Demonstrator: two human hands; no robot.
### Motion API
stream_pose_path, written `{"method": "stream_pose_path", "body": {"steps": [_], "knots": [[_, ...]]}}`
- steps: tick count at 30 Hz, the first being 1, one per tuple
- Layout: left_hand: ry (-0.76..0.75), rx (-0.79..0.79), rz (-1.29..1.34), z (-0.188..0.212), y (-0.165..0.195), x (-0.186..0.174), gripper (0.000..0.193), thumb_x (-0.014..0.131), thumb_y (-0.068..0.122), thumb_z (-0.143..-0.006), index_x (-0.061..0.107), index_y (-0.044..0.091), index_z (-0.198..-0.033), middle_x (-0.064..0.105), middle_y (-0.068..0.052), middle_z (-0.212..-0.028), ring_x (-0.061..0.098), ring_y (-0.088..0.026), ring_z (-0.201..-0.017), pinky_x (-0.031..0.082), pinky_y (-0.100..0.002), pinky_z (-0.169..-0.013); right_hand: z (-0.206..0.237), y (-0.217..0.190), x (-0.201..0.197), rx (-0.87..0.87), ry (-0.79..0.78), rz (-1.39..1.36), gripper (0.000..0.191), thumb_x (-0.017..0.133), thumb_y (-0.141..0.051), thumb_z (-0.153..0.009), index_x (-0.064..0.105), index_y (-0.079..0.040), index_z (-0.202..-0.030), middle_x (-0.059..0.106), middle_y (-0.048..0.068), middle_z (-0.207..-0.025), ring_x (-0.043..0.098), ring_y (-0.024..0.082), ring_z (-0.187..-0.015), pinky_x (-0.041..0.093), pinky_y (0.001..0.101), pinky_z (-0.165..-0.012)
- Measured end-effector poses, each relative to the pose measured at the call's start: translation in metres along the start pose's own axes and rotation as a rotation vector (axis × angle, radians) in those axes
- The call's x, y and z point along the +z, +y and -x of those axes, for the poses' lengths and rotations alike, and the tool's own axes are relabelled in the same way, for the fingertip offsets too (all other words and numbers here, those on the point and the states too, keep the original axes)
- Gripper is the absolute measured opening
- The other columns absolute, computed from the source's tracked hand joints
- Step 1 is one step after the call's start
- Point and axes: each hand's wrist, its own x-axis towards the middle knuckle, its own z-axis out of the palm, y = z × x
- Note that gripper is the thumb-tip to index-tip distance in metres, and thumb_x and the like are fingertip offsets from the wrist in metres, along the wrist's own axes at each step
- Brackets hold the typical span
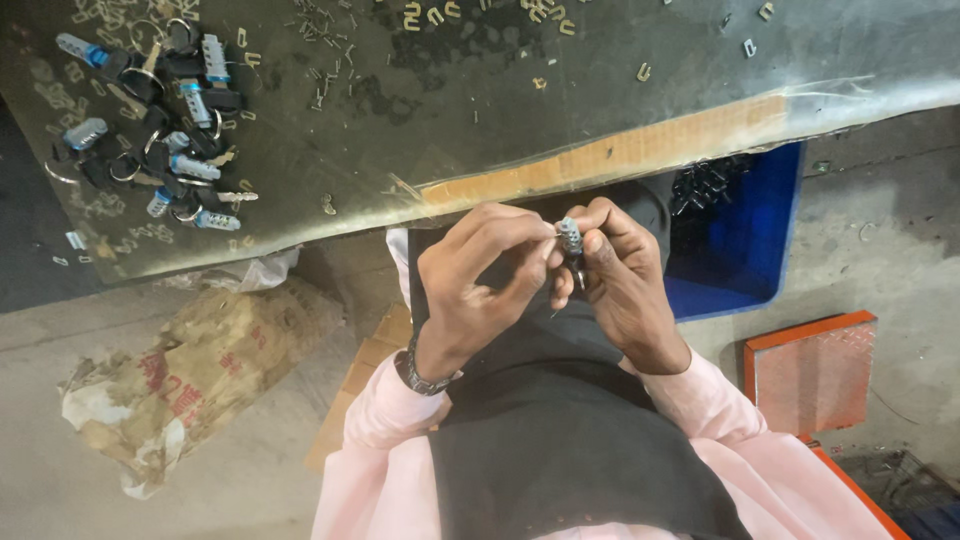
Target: The person sits at a workbench assembling padlocks. They pick small brass pin tumblers from a pile on the table, insert them one by one into a lock cylinder body held in the other hand, then set the assembled lock with keys onto a finished pile and pick up the next cylinder body to repeat the process.
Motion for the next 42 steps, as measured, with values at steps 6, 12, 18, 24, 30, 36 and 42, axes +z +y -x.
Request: {"method": "stream_pose_path", "body": {"steps": [6,12,18,24,30,36,42], "knots": [[0.012,0.0,0.001,-0.002,-0.001,-0.004,0.022,0.074,-0.009,-0.093,0.069,0.002,-0.111,0.069,-0.008,-0.11,0.071,-0.014,-0.088,0.059,-0.023,-0.074,-0.003,0.003,-0.001,-0.034,0.032,-0.003,0.026,0.061,-0.029,-0.109,0.056,-0.004,-0.114,0.066,0.011,-0.099,0.068,0.014,-0.074,0.058,0.0281,-0.064],[0.037,0.06,-0.098,-0.001,0.0,-0.005,0.026,0.079,-0.008,-0.09,0.07,0.002,-0.112,0.071,-0.008,-0.107,0.071,-0.016,-0.092,0.058,-0.025,-0.078,-0.006,0.006,-0.004,-0.013,0.073,-0.017,0.033,0.065,-0.035,-0.105,0.054,-0.005,-0.114,0.066,0.01,-0.094,0.067,0.013,-0.071,0.058,0.0271,-0.06],[0.054,0.129,-0.106,-0.002,-0.002,0.0,0.026,0.077,-0.01,-0.093,0.067,0.003,-0.113,0.071,-0.009,-0.107,0.075,-0.017,-0.093,0.062,-0.023,-0.074,-0.008,0.005,-0.001,-0.031,0.03,0.017,0.033,0.067,-0.032,-0.104,0.056,-0.003,-0.112,0.067,0.011,-0.095,0.067,0.014,-0.07,0.057,0.0265,-0.058],[0.053,0.221,-0.181,-0.004,-0.004,0.002,0.026,0.078,-0.009,-0.093,0.067,0.002,-0.114,0.07,-0.009,-0.109,0.075,-0.018,-0.094,0.063,-0.025,-0.074,-0.01,0.0,0.006,-0.091,-0.004,0.065,0.027,0.066,-0.026,-0.106,0.055,-0.003,-0.113,0.066,0.012,-0.1,0.069,0.017,-0.074,0.058,0.0282,-0.061],[0.016,0.219,-0.162,-0.003,-0.006,0.001,0.027,0.076,-0.01,-0.094,0.067,0.002,-0.117,0.07,-0.01,-0.11,0.075,-0.019,-0.093,0.062,-0.025,-0.074,-0.008,-0.002,0.007,-0.131,0.004,0.141,0.024,0.066,-0.024,-0.106,0.053,-0.004,-0.111,0.065,0.012,-0.1,0.069,0.019,-0.076,0.059,0.0296,-0.063],[-0.032,-0.258,0.208,-0.003,-0.009,-0.003,0.024,0.076,-0.003,-0.093,0.068,0.001,-0.115,0.072,-0.002,-0.103,0.074,-0.01,-0.091,0.06,-0.025,-0.081,-0.008,-0.008,0.003,-0.166,0.047,0.32,0.017,0.066,-0.014,-0.106,0.055,-0.001,-0.103,0.065,0.012,-0.097,0.068,0.018,-0.074,0.056,0.0268,-0.062],[-0.223,-0.254,0.514,-0.014,-0.007,-0.012,0.023,0.08,0.0,-0.09,0.073,-0.002,-0.112,0.066,-0.007,-0.109,0.067,-0.015,-0.098,0.054,-0.028,-0.089,-0.006,-0.036,0.018,-0.081,-0.034,0.373,0.012,0.069,-0.004,-0.099,0.058,-0.001,-0.099,0.067,0.011,-0.094,0.07,0.018,-0.077,0.058,0.0288,-0.068]]}}
